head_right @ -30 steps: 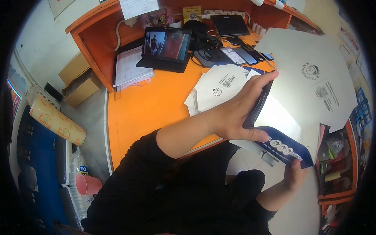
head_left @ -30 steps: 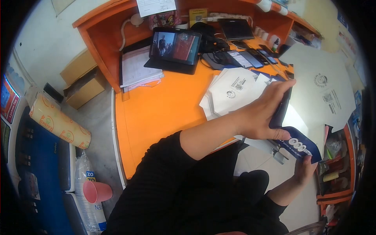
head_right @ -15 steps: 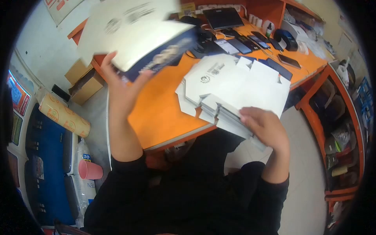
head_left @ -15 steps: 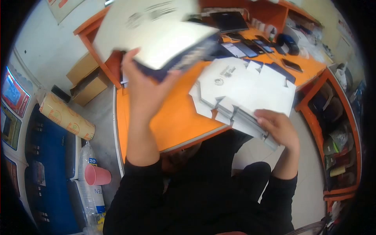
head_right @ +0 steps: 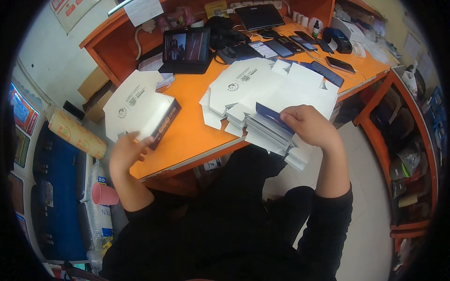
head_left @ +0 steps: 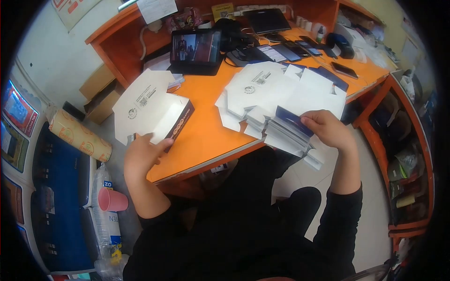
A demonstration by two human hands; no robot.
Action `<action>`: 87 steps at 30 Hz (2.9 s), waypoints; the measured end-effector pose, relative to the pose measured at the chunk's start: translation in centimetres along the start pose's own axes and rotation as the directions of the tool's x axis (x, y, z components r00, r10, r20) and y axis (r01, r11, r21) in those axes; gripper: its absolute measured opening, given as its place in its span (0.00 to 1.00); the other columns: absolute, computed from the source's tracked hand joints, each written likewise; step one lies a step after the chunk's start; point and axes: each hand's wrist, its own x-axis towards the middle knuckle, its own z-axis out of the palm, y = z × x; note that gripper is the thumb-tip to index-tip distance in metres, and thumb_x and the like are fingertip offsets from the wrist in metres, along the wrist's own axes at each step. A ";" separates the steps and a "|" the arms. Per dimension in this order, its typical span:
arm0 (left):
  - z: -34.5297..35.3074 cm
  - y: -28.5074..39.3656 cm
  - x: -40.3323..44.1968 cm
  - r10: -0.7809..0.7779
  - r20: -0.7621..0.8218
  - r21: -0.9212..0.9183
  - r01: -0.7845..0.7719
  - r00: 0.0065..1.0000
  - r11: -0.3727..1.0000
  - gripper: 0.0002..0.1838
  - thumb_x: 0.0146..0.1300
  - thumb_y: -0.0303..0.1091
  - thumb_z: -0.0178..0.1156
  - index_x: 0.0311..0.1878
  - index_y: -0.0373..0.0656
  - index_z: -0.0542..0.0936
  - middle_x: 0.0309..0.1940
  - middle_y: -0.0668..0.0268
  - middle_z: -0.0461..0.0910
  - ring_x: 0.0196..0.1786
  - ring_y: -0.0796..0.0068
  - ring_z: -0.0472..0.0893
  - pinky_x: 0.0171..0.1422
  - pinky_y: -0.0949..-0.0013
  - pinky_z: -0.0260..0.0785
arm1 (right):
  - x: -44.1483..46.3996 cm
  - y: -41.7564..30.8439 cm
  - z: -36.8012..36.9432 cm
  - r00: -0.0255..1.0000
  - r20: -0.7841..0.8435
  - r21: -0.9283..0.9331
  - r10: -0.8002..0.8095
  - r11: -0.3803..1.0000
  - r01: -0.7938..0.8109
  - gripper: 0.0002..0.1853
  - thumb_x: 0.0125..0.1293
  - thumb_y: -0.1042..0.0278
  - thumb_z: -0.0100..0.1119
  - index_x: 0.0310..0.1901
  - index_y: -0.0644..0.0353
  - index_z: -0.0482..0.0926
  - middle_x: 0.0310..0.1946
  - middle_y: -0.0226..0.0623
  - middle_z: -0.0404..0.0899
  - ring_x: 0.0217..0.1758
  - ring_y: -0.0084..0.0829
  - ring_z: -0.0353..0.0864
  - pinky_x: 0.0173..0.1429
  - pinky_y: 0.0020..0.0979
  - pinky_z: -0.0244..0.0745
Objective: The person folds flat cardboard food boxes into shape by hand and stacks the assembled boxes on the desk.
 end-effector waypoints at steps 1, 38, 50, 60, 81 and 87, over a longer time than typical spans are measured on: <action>0.1 0.7 -0.6 0.189 -0.011 0.031 -0.188 0.982 0.982 0.40 0.56 0.53 0.71 0.62 0.31 0.74 0.34 0.52 0.86 0.38 0.63 0.87 0.45 0.66 0.76 | 0.1 -0.2 0.2 0.999 -0.047 -0.033 0.002 0.999 -0.003 0.16 0.73 0.62 0.52 0.44 0.68 0.83 0.35 0.48 0.85 0.37 0.37 0.83 0.48 0.35 0.75; 15.2 12.6 -3.7 0.934 -0.255 -0.634 -0.773 0.250 0.034 0.03 0.63 0.26 0.57 0.35 0.40 0.80 0.35 0.60 0.80 0.43 0.56 0.78 0.48 0.57 0.71 | -8.7 -6.5 5.3 0.683 -0.367 -0.815 -0.631 0.572 0.092 0.08 0.61 0.71 0.70 0.42 0.57 0.86 0.55 0.48 0.71 0.65 0.48 0.68 0.64 0.48 0.68; 12.4 11.5 -2.5 0.743 -0.658 -0.164 -0.939 -0.125 -0.303 0.08 0.56 0.31 0.66 0.40 0.49 0.81 0.44 0.62 0.75 0.48 0.61 0.75 0.52 0.62 0.68 | -10.6 -4.4 1.6 0.340 -0.752 0.653 0.565 0.564 0.506 0.31 0.78 0.50 0.41 0.72 0.65 0.60 0.70 0.49 0.63 0.69 0.45 0.68 0.71 0.46 0.65; 9.9 13.5 -7.6 0.910 -0.187 -0.949 -0.306 0.370 -0.071 0.23 0.75 0.43 0.55 0.61 0.34 0.67 0.46 0.59 0.75 0.50 0.73 0.76 0.59 0.67 0.69 | -9.3 -5.7 10.4 0.215 -0.549 -0.473 -0.808 0.512 0.716 0.33 0.77 0.37 0.24 0.73 0.49 0.60 0.63 0.47 0.67 0.72 0.63 0.61 0.70 0.68 0.62; 13.8 14.5 -9.2 0.954 -0.294 -0.710 -0.682 0.058 -0.178 0.20 0.72 0.35 0.52 0.65 0.41 0.71 0.47 0.50 0.82 0.46 0.50 0.84 0.49 0.58 0.76 | -7.7 -7.8 9.8 0.228 -0.974 0.107 -0.016 0.851 0.514 0.29 0.81 0.58 0.34 0.75 0.70 0.53 0.60 0.50 0.67 0.54 0.35 0.77 0.55 0.33 0.74; 12.7 12.5 -5.8 0.997 0.010 -0.392 -0.917 0.077 0.075 0.14 0.74 0.37 0.52 0.58 0.45 0.74 0.29 0.56 0.83 0.28 0.54 0.84 0.32 0.59 0.74 | -9.5 2.5 8.0 0.437 -0.897 0.187 -0.066 0.839 0.511 0.27 0.80 0.58 0.45 0.72 0.68 0.62 0.48 0.40 0.77 0.33 0.22 0.72 0.41 0.25 0.68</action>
